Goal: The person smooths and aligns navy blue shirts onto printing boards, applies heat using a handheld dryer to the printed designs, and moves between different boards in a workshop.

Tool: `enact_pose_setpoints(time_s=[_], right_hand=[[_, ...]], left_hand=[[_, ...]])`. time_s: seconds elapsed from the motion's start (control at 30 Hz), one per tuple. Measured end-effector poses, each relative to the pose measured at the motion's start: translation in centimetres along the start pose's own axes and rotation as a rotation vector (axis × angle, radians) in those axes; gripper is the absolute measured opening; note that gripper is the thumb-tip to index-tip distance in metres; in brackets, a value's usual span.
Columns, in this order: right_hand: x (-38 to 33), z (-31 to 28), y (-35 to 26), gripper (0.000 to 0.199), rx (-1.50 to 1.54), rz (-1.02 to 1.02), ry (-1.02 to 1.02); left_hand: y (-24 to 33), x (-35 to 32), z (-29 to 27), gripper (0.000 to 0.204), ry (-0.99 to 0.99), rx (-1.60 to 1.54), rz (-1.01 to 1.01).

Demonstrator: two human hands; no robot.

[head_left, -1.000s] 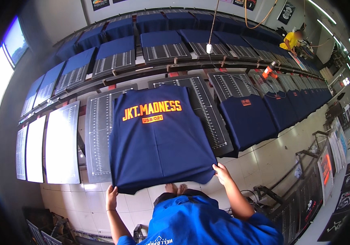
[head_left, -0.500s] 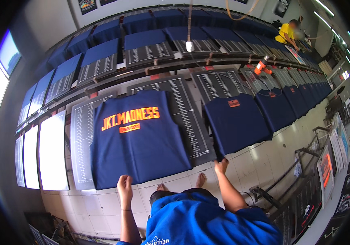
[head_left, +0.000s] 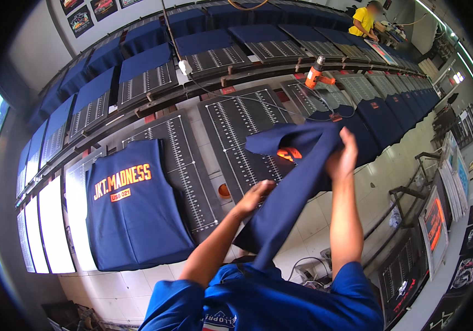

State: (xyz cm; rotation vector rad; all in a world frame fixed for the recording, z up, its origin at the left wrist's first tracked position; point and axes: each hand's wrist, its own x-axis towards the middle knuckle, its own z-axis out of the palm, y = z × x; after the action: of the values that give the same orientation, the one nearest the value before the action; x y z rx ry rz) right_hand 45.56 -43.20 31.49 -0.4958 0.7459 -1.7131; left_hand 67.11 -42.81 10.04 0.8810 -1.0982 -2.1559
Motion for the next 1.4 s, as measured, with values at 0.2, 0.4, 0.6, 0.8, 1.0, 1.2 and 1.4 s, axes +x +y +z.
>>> enact_pose_setpoints(time_s=[0.2, 0.4, 0.6, 0.8, 1.0, 1.2, 1.4], right_hand=[[4.8, 0.5, -8.3, 0.033, -0.157, -0.074, -0.076], [2.1, 2.3, -13.5, 0.036, -0.302, -0.175, -0.134], [-4.4, 3.0, -20.2, 0.046, -0.244, -0.780, 0.340], [-12.5, 4.7, -19.4, 0.040, -0.201, -1.041, 0.518], [-18.7, 11.6, -5.0, 0.033, -0.700, -1.333, 0.432], [-19.8, 30.0, 8.1, 0.032, -0.617, -0.920, 0.262], [-4.9, 32.0, 18.2, 0.024, -0.835, -0.358, -0.324]], left_hand=[[-5.6, 7.9, 15.9, 0.037, -0.316, -0.330, -0.395], [-6.6, 6.0, 21.5, 0.033, -0.550, -0.408, -0.557], [3.9, 0.4, 11.0, 0.029, -0.408, -0.405, -0.275], [19.4, -18.9, 0.2, 0.040, -0.001, -0.338, 0.560], [24.6, -37.0, -9.2, 0.063, 0.106, 0.006, 1.234], [29.9, -49.3, -20.5, 0.053, 0.491, -0.249, 1.215], [33.8, -53.0, -34.4, 0.020, 0.996, -0.033, 1.116]])
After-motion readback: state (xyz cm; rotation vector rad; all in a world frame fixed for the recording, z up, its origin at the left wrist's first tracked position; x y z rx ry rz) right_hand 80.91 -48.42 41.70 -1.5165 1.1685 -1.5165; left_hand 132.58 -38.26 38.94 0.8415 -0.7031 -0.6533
